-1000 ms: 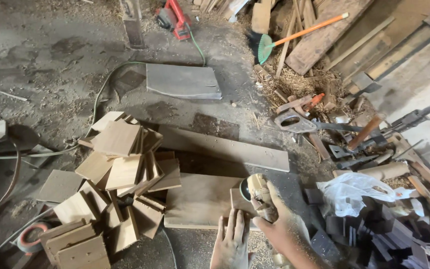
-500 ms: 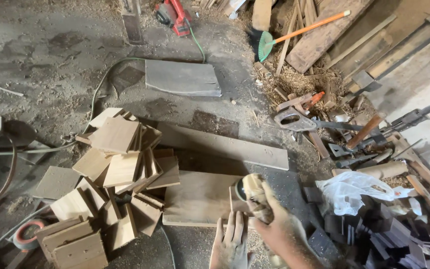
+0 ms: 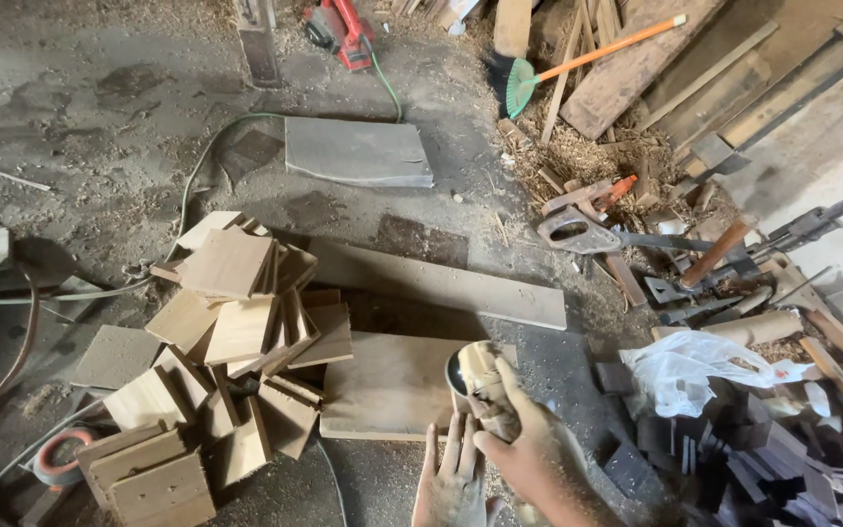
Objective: Sanding small wood blocks using a handheld power sander
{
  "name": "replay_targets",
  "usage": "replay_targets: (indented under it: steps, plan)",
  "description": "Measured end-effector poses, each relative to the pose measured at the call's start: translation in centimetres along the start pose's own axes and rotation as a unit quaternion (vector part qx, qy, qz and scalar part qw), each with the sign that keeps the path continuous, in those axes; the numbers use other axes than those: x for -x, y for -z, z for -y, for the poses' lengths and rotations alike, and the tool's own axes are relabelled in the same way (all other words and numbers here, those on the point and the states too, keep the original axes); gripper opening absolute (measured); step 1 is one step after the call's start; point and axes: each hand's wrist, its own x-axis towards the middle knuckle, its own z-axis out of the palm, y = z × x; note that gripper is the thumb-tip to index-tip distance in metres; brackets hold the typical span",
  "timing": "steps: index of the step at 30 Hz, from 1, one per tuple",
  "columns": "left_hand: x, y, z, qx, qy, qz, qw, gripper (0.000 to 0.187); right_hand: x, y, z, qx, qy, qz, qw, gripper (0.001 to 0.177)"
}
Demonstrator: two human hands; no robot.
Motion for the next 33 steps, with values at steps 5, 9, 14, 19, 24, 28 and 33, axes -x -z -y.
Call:
replay_targets:
  steps: [5, 9, 14, 19, 24, 28, 33]
  plan:
    - [-0.1, 0.6, -0.1, 0.043, 0.004, 0.004, 0.999, 0.097, -0.4, 0.0, 0.3, -0.029, 0.034, -0.022, 0.999, 0.092]
    - [-0.5, 1.7, 0.1, 0.006, 0.001, 0.015, 1.000, 0.108, -0.7, 1.4, 0.2, 0.010, -0.064, 0.030, 0.997, 0.100]
    - [-0.7, 2.6, -0.1, -0.016, -0.010, 0.026, 0.999, 0.115, -0.4, 1.6, -3.3, 0.044, -0.126, 0.014, 0.991, 0.107]
    - [-3.7, 8.1, -0.5, 0.017, 0.018, 0.094, 0.995, 0.087, 1.3, 3.5, -6.4, -0.024, -0.103, -0.093, 0.990, 0.104]
    - [-9.1, 7.9, 2.7, 0.017, 0.051, 0.124, 0.991, 0.045, 1.6, 4.2, -9.4, -0.073, -0.085, -0.139, 0.984, 0.102]
    - [-13.5, 11.1, 5.5, 0.032, -0.001, 0.324, 0.946, 0.088, 2.4, 5.3, -10.7, -0.050, -0.128, -0.091, 0.986, 0.106]
    - [-13.6, 9.3, 6.4, 0.040, 0.027, 0.269, 0.962, 0.087, 3.0, 5.5, -10.8, -0.044, -0.138, -0.078, 0.986, 0.107]
